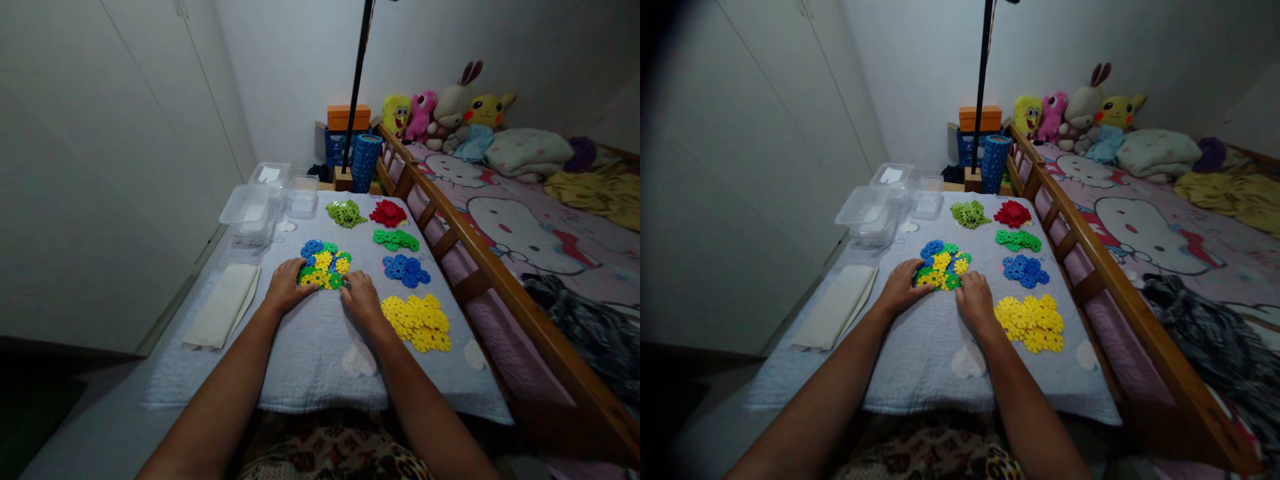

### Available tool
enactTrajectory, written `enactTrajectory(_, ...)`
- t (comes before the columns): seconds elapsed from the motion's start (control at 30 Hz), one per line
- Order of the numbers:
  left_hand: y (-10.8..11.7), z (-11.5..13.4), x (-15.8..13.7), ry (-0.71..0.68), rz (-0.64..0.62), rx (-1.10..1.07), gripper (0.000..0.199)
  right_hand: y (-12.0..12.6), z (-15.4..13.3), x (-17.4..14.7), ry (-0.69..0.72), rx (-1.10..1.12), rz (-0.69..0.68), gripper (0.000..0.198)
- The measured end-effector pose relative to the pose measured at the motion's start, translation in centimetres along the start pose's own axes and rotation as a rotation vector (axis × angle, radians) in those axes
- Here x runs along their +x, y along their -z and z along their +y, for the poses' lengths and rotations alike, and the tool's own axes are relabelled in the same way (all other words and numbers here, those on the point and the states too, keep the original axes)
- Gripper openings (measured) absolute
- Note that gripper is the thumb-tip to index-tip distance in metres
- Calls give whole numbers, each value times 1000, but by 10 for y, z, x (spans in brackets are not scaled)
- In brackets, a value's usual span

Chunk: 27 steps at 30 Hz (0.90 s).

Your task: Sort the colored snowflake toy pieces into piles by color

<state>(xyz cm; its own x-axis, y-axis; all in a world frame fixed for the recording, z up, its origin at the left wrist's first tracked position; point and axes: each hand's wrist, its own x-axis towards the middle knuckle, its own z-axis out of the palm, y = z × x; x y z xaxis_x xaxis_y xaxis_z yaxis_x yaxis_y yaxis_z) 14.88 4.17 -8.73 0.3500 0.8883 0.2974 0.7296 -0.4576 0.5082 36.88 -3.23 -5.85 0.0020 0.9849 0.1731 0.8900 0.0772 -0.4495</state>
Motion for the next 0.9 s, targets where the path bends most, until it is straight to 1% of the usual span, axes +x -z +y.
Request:
enactTrajectory(0.13, 1, 1, 1, 0, 3, -4, 67, -2, -5, 10, 0, -88, -12, 31)
enactTrajectory(0.27, 0, 0, 0, 1, 6, -6, 67, -5, -9, 16, -26, -101, -26, 32)
enactTrajectory(0.4, 0, 0, 0, -3, 5, -9, 67, -4, -8, 16, -54, -45, -22, 24)
enactTrajectory(0.47, 0, 0, 0, 2, -2, -4, 66, 2, -4, 16, -68, 11, -40, 18)
enactTrajectory(0.53, 0, 0, 0, 6, -9, 0, 67, 13, 3, 20, -72, 88, -64, 13)
enactTrajectory(0.63, 0, -1, 0, 8, -13, 2, 66, 39, 20, 33, -66, 208, -62, 9)
enactTrajectory(0.73, -2, -3, 0, 0, -11, 1, 66, 67, 49, 57, -110, 257, 27, 12)
enactTrajectory(0.83, -5, -6, -1, -2, -5, 4, 66, 86, 89, 84, -204, 293, 134, 11)
enactTrajectory(0.9, -6, -7, -1, 1, -4, 10, 66, 94, 118, 101, -311, 320, 210, 10)
